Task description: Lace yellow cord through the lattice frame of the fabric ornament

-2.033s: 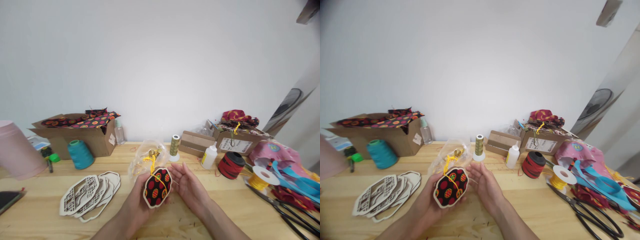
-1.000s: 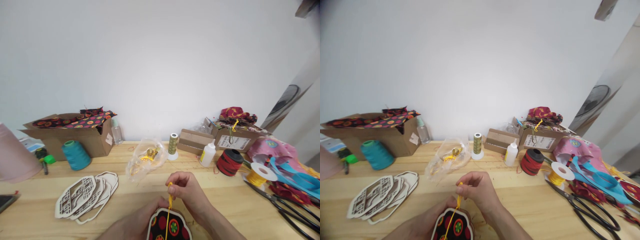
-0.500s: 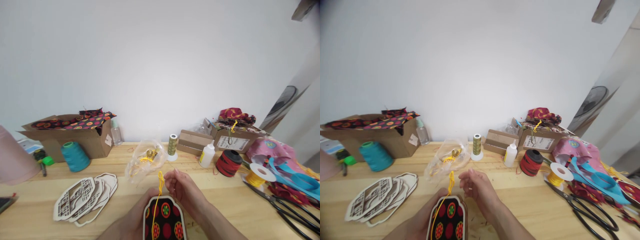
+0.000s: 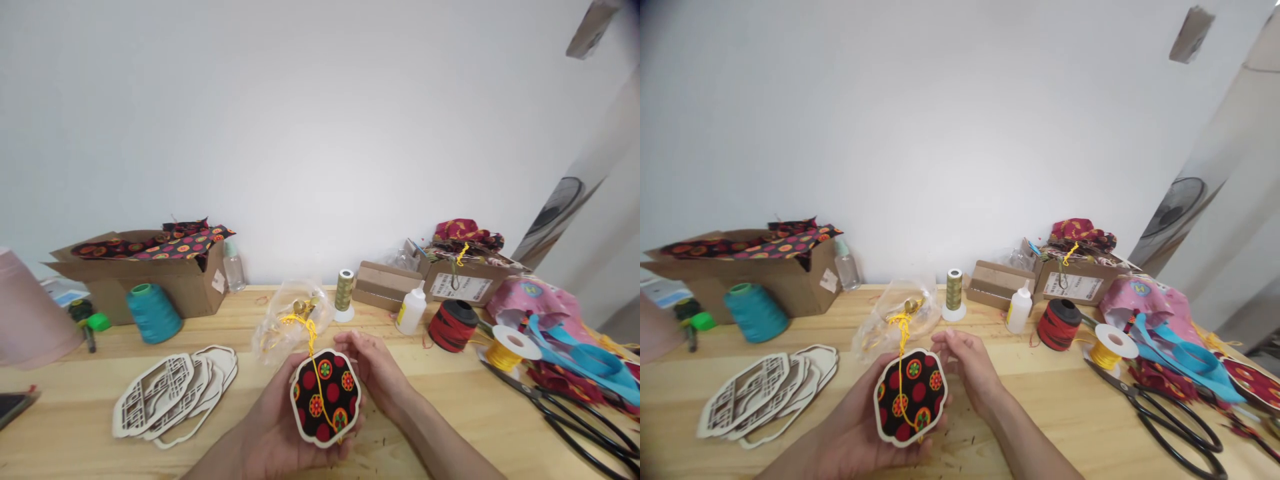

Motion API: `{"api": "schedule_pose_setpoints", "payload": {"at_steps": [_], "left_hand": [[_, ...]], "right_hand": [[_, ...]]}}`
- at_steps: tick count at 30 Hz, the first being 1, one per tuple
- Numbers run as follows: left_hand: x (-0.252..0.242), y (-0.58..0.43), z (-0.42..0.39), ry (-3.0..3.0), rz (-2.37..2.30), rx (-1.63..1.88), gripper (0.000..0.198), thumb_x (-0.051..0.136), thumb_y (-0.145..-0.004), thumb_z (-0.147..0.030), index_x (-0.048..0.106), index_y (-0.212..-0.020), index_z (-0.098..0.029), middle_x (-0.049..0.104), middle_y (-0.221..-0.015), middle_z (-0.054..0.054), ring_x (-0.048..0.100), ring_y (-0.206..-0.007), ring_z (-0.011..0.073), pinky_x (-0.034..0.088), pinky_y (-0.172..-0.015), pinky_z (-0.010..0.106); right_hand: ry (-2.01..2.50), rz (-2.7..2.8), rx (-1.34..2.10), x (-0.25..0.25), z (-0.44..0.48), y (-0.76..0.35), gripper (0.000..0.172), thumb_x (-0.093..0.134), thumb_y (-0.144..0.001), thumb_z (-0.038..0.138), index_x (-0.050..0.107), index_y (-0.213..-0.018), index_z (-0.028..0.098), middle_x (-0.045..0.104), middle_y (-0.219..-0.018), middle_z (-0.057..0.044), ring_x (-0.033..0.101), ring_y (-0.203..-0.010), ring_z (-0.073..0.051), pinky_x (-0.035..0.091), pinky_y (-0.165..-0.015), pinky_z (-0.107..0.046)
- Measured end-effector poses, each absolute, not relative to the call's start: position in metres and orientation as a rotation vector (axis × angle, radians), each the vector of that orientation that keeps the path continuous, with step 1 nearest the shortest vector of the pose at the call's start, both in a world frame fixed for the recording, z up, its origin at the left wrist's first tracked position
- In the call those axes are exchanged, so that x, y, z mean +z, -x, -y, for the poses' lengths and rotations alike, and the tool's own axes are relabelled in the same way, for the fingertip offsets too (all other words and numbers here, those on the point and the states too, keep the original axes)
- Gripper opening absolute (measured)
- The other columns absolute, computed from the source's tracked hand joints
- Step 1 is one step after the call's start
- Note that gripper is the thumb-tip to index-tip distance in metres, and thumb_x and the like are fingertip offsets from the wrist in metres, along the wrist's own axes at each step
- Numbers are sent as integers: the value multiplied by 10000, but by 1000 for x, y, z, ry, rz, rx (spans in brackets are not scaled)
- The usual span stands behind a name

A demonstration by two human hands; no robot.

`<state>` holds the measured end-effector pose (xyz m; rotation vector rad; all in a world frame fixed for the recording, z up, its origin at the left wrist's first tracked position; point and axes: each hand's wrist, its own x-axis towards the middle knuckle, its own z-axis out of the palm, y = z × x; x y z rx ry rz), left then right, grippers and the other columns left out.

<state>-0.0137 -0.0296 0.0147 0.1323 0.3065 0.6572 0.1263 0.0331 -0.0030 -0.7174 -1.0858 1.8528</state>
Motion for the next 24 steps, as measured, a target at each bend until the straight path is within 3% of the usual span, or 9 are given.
{"api": "schedule_pose_setpoints", "payload": {"at_steps": [6,11,15,20,24], "left_hand": [[10,17,31,-258,-441,799,430,405,-728,-462,581,-892,-106,629,-901,156,548,-891,313,374,-711,359],[14,19,32,-361,-590,952,321,414,-775,-348,578,-936,-124,654,-833,101,585,-780,215,407,-690,325],[15,22,29,-484,-658,1060,282,429,-782,-290,574,-955,-120,650,-864,100,574,-787,206,412,-717,334],[6,27,23,-606,-762,1165,155,521,-739,-244,618,-733,-124,659,-704,59,579,-683,175,417,-708,316],[6,29,19,-674,-835,1230,120,563,-713,-242,617,-714,-134,661,-689,45,585,-673,159,432,-662,264]], "right_hand": [[744,1292,1770,-4,-27,-122,230,671,-598,286,636,-772,140,658,-709,-47,574,-638,-150,425,-612,-266],[805,1380,1610,-5,-30,-123,208,662,-605,290,656,-752,143,672,-727,-65,590,-639,-170,443,-609,-282],[823,1413,1564,-6,-31,-125,197,660,-602,301,664,-735,156,672,-714,-52,590,-620,-167,454,-591,-275],[924,1416,1487,-4,-32,-126,204,682,-565,310,662,-704,162,662,-642,-34,574,-557,-159,451,-547,-278],[919,1371,1569,0,-33,-128,196,696,-549,294,661,-684,156,669,-649,-39,577,-573,-156,434,-566,-271]]}}
